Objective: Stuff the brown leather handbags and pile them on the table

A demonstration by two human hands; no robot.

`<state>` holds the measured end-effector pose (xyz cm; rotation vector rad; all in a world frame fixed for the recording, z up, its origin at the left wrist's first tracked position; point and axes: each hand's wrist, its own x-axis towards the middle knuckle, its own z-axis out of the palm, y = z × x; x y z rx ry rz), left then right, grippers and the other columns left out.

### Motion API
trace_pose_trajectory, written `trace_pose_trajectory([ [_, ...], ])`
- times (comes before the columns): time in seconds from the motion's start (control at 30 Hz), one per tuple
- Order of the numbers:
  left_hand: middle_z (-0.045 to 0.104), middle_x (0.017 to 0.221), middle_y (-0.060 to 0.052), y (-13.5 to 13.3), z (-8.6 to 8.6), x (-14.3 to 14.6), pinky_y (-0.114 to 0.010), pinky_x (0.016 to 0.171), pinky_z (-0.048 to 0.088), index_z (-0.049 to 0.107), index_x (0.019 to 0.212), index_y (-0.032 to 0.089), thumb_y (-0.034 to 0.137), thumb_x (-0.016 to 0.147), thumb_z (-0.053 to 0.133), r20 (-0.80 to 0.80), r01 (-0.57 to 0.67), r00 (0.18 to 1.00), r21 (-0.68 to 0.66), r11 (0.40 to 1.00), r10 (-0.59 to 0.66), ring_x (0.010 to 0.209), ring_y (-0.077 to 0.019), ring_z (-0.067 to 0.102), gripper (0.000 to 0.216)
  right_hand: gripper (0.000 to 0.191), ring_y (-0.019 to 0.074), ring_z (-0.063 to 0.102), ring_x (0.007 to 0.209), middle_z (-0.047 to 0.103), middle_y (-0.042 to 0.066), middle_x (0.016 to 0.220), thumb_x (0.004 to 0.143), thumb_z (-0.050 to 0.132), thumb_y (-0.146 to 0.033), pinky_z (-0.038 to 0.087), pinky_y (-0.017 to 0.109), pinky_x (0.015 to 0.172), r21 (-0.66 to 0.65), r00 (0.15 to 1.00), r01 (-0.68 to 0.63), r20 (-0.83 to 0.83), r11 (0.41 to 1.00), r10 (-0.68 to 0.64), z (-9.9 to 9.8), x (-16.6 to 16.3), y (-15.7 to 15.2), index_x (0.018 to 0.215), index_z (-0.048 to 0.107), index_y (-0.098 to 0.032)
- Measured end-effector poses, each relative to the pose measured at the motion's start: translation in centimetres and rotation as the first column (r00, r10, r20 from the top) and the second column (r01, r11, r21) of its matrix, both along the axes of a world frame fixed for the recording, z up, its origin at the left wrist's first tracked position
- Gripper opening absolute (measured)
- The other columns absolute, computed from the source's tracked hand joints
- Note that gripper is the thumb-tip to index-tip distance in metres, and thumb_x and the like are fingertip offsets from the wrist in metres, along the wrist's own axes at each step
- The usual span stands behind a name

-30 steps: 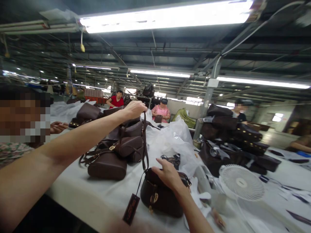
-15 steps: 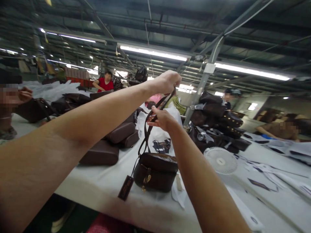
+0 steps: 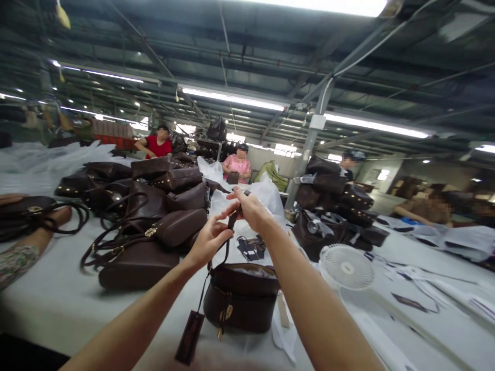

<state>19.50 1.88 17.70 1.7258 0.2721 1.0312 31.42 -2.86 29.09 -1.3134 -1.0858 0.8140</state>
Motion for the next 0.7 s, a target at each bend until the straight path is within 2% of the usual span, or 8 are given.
trace_pose_trajectory([
  [0.1,0.052,0.065,0.002,-0.3,-0.2,1.3,-0.025,0.063,0.04,0.059,0.09,0.015,0.038,0.089,0.043,-0.039,0.103,0.994,-0.025,0.994,-0.104,0.061,-0.0126,0.051,0.028,0.044,0.008,0.045,0.037,0.038,-0.01,0.042,0.093,0.045,-0.055,0.034,0.017,0.039,0.119,0.995,0.092,-0.044,0.989,-0.088,-0.2,-0.4,0.7,0.084,0.056,-0.014],
  [0.17,0.049,0.064,0.002,-0.4,-0.4,1.5,-0.025,0.063,0.038,0.058,0.078,0.016,0.039,0.09,0.04,-0.077,0.073,0.995,0.052,0.996,-0.069,0.062,-0.0125,0.047,0.031,0.046,0.0051,0.03,0.031,0.028,-0.012,0.039,0.091,0.046,-0.058,0.023,0.016,0.034,0.164,0.981,0.175,-0.112,0.971,-0.158,-0.4,-0.8,1.3,0.076,0.053,-0.015],
  [0.27,0.052,0.069,0.001,-0.4,-1.7,0.8,-0.026,0.068,0.038,0.054,0.075,0.018,0.037,0.09,0.038,-0.111,-0.011,0.993,0.147,0.989,0.028,0.068,-0.0142,0.048,0.028,0.046,0.0036,0.022,0.031,0.028,-0.012,0.038,0.091,0.047,-0.058,0.018,0.016,0.032,0.195,0.965,0.248,-0.14,0.949,-0.223,-0.7,-1.4,2.2,0.068,0.048,-0.017],
  [0.33,0.056,0.074,-0.001,0.0,-3.1,0.1,-0.027,0.073,0.039,0.054,0.077,0.018,0.037,0.09,0.037,-0.12,0.004,0.993,0.165,0.986,0.016,0.073,-0.0159,0.051,0.029,0.047,0.0031,0.022,0.031,0.029,-0.011,0.037,0.09,0.048,-0.057,0.018,0.016,0.031,0.205,0.958,0.275,-0.141,0.939,-0.25,-0.7,-1.5,2.8,0.065,0.046,-0.018],
  [0.43,0.059,0.08,-0.004,0.6,-5.5,-0.9,-0.029,0.078,0.04,0.056,0.081,0.017,0.043,0.091,0.037,-0.109,0.097,0.99,0.076,0.992,-0.088,0.078,-0.0171,0.053,0.034,0.047,0.0023,0.022,0.03,0.029,-0.011,0.036,0.091,0.048,-0.055,0.018,0.014,0.03,0.216,0.953,0.288,-0.159,0.933,-0.257,-0.3,-0.9,3.4,0.063,0.044,-0.018],
  [0.57,0.057,0.079,-0.003,0.6,-8.5,-1.6,-0.027,0.072,0.039,0.057,0.083,0.016,0.05,0.09,0.042,-0.084,0.155,0.983,-0.098,0.983,-0.163,0.074,-0.0157,0.049,0.039,0.047,0.0022,0.021,0.031,0.028,-0.012,0.036,0.092,0.046,-0.055,0.018,0.013,0.03,0.242,0.945,0.302,-0.205,0.922,-0.255,0.3,0.1,3.8,0.063,0.043,-0.018],
  [0.63,0.055,0.079,-0.002,0.5,-9.5,-1.9,-0.027,0.07,0.037,0.058,0.086,0.015,0.052,0.089,0.044,-0.068,0.164,0.982,-0.148,0.975,-0.175,0.073,-0.015,0.047,0.039,0.047,0.0022,0.021,0.031,0.028,-0.012,0.036,0.093,0.046,-0.054,0.017,0.013,0.03,0.246,0.941,0.307,-0.225,0.919,-0.254,0.3,0.5,3.8,0.063,0.044,-0.018],
  [0.7,0.055,0.079,-0.002,0.6,-9.7,-2.2,-0.027,0.069,0.037,0.06,0.089,0.015,0.052,0.088,0.047,-0.067,0.182,0.978,-0.184,0.966,-0.197,0.073,-0.0148,0.047,0.04,0.047,0.0021,0.021,0.031,0.028,-0.012,0.036,0.092,0.047,-0.055,0.017,0.013,0.03,0.245,0.946,0.276,-0.24,0.929,-0.218,0.3,0.7,3.7,0.063,0.045,-0.018],
])
